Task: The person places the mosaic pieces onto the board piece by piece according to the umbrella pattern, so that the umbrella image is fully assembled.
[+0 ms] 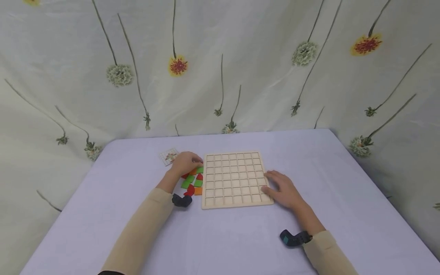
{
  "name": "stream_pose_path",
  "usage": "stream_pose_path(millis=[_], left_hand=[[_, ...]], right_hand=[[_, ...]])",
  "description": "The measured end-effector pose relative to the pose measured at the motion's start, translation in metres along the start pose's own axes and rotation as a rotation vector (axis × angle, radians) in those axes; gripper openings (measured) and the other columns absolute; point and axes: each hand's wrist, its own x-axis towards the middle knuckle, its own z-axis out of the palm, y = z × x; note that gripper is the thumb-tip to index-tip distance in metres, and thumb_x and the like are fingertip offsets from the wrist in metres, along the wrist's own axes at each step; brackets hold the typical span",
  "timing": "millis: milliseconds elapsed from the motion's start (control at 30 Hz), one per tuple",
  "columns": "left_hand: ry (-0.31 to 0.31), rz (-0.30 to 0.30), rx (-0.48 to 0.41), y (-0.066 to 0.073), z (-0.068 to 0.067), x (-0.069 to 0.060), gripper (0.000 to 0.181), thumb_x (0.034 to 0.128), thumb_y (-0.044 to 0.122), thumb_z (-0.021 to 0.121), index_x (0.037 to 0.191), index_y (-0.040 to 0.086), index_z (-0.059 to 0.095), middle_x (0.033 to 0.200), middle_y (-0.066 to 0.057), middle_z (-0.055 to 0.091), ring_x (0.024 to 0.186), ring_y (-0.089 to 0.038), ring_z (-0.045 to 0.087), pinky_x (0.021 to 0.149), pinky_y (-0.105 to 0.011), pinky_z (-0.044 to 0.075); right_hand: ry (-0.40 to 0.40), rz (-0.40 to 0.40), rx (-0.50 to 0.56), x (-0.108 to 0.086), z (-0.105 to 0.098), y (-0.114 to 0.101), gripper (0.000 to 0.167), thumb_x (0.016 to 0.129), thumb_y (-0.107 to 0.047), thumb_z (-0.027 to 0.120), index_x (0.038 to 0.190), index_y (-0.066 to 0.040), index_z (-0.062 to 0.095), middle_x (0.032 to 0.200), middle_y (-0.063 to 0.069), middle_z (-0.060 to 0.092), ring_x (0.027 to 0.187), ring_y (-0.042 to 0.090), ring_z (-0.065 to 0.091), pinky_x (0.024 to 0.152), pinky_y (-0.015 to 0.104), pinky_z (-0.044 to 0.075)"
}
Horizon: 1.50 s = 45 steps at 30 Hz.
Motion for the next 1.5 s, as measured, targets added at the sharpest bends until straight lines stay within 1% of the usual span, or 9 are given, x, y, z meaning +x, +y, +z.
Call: stream_pose_path(millis=[67, 300, 467, 600, 833, 1100, 1233, 1333, 1500], left_hand=[[-0.009, -0.007, -0.008, -0.001, 0.001, 0.001, 0.025, 0.0900, 0.028, 0.072, 0.108, 0.011, 0.076, 0.104, -0.005, 0.070, 0.092, -0.023, 0.057, 0.088, -0.040, 0.046], [-0.045, -0.021, -0.044, -0.001, -0.002, 0.004, 0.022, 0.0897, 0.026, 0.072, 0.105, 0.011, 0.076, 0.093, -0.004, 0.068, 0.086, -0.022, 0.056, 0.083, -0.039, 0.045], [-0.081, -0.036, -0.076, 0.001, -0.004, 0.006, 0.018, 0.0901, 0.024, 0.071, 0.101, 0.010, 0.074, 0.093, -0.003, 0.067, 0.085, -0.021, 0.056, 0.083, -0.039, 0.046], [-0.104, -0.051, -0.080, 0.005, -0.005, 0.008, 0.016, 0.0899, 0.021, 0.071, 0.098, 0.008, 0.073, 0.091, -0.005, 0.066, 0.082, -0.021, 0.056, 0.078, -0.037, 0.047], [-0.109, -0.065, -0.036, 0.011, -0.006, 0.010, 0.014, 0.0885, 0.019, 0.070, 0.095, 0.007, 0.073, 0.089, -0.005, 0.066, 0.082, -0.022, 0.055, 0.074, -0.035, 0.047], [-0.114, -0.063, -0.059, 0.013, -0.009, 0.009, 0.010, 0.0868, 0.016, 0.072, 0.091, 0.008, 0.068, 0.086, -0.005, 0.062, 0.080, -0.023, 0.054, 0.071, -0.034, 0.045], [-0.100, -0.051, -0.096, 0.016, -0.013, 0.007, 0.010, 0.0868, 0.014, 0.071, 0.095, 0.008, 0.069, 0.086, -0.006, 0.062, 0.078, -0.023, 0.054, 0.068, -0.033, 0.045], [-0.071, -0.027, -0.130, 0.019, -0.016, 0.009, 0.013, 0.0883, 0.013, 0.069, 0.100, 0.008, 0.072, 0.087, -0.005, 0.062, 0.078, -0.022, 0.053, 0.068, -0.032, 0.045], [-0.015, 0.012, -0.197, 0.023, -0.013, 0.013, 0.014, 0.0903, 0.014, 0.069, 0.101, 0.008, 0.074, 0.090, -0.006, 0.066, 0.081, -0.023, 0.056, 0.074, -0.037, 0.046]], right_hand=[[-0.003, 0.000, 0.001, 0.000, 0.000, 0.000, 0.055, 0.092, -0.029, 0.068, 0.134, 0.004, 0.054, 0.140, 0.026, 0.047, 0.134, 0.047, 0.035, 0.106, 0.062, 0.025], [-0.012, 0.001, 0.000, 0.001, 0.001, 0.000, 0.056, 0.092, -0.029, 0.067, 0.135, 0.004, 0.053, 0.140, 0.026, 0.047, 0.134, 0.047, 0.035, 0.107, 0.062, 0.024], [-0.012, 0.004, -0.006, 0.001, 0.001, 0.000, 0.057, 0.091, -0.030, 0.068, 0.135, 0.003, 0.054, 0.140, 0.026, 0.048, 0.134, 0.047, 0.035, 0.107, 0.062, 0.024], [-0.008, -0.003, -0.007, 0.001, 0.001, 0.001, 0.057, 0.091, -0.030, 0.068, 0.135, 0.004, 0.054, 0.140, 0.026, 0.048, 0.134, 0.047, 0.035, 0.107, 0.062, 0.025], [-0.008, -0.003, -0.011, 0.000, 0.001, 0.001, 0.057, 0.091, -0.030, 0.068, 0.135, 0.004, 0.053, 0.140, 0.026, 0.048, 0.134, 0.047, 0.035, 0.107, 0.062, 0.024], [-0.006, 0.000, -0.005, 0.000, 0.001, 0.000, 0.057, 0.091, -0.029, 0.068, 0.135, 0.004, 0.054, 0.140, 0.026, 0.048, 0.134, 0.047, 0.035, 0.107, 0.061, 0.025], [-0.007, -0.005, -0.003, 0.000, 0.001, 0.001, 0.057, 0.091, -0.029, 0.068, 0.135, 0.005, 0.053, 0.140, 0.026, 0.048, 0.134, 0.047, 0.035, 0.107, 0.061, 0.025], [-0.007, -0.004, -0.008, 0.000, 0.000, 0.001, 0.057, 0.091, -0.030, 0.068, 0.135, 0.005, 0.053, 0.140, 0.026, 0.048, 0.134, 0.047, 0.035, 0.107, 0.061, 0.025], [0.000, -0.008, -0.003, 0.001, 0.001, 0.001, 0.057, 0.091, -0.029, 0.069, 0.134, 0.004, 0.054, 0.140, 0.025, 0.049, 0.134, 0.047, 0.036, 0.107, 0.061, 0.025]])
